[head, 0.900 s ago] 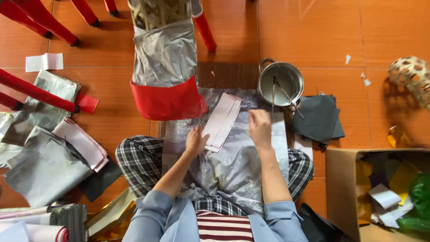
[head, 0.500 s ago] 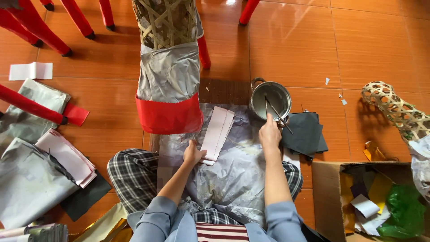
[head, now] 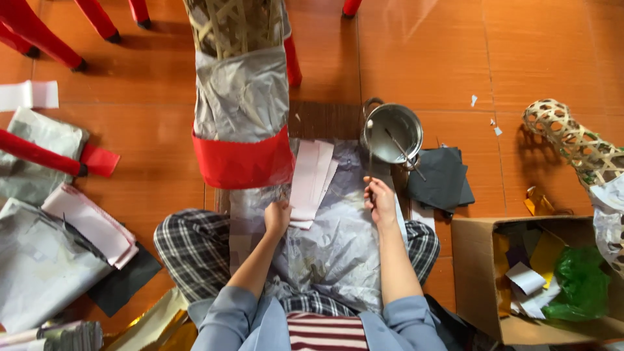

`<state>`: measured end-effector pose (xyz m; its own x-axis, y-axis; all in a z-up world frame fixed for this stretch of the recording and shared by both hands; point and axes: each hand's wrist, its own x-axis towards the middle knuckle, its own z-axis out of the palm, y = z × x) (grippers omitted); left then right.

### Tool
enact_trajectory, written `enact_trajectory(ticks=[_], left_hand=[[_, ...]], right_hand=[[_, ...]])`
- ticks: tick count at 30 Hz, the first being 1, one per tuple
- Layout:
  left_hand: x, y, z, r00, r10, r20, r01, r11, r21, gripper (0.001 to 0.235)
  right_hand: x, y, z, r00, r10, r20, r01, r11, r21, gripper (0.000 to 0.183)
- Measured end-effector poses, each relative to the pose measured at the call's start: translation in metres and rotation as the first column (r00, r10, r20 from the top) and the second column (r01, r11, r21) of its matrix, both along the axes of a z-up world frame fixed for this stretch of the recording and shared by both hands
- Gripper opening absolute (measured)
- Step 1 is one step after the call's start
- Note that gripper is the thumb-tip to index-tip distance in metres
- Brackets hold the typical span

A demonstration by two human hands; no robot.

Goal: Applying red decorative paper to a woven animal frame using glue and scissors

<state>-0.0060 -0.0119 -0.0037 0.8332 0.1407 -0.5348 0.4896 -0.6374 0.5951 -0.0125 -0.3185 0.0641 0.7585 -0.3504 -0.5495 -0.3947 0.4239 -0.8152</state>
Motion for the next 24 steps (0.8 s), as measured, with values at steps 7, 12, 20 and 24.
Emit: enact_trajectory(ticks=[7,12,20,24], left_hand=[[0.007,-0.005,0.016,1.0,-0.015,-0.014,0.016,0.995,0.098,0.02],[0.013,-0.011,0.026,0.998,0.006,0.055,-0.001,0.996,-0.09,0.036],[0.013,-0.039,-0.019,0.891,0.199,-0.408,-0.44,0.598,-0.67,0.054],[0.021,-0.037,0.005,0.809,0.107,-0.578,-0.516,0.599,-0.612,0.056]], right_hand=[[-0.01,0.034,-0.002,0.979,0.196,-0.054,-0.203,0.953,-0.226,0.029],[0.009,0.063,-0.014,0.676,0.517,-0.525,-0.615,0.004,-0.788,0.039],[-0.014,0.09,0.021,0.635,0.557,-0.535,-0.587,-0.102,-0.803,0.053],[-0.085,0.086,0.073,0.6,0.473,-0.646,-0.615,-0.245,-0.75,0.037]])
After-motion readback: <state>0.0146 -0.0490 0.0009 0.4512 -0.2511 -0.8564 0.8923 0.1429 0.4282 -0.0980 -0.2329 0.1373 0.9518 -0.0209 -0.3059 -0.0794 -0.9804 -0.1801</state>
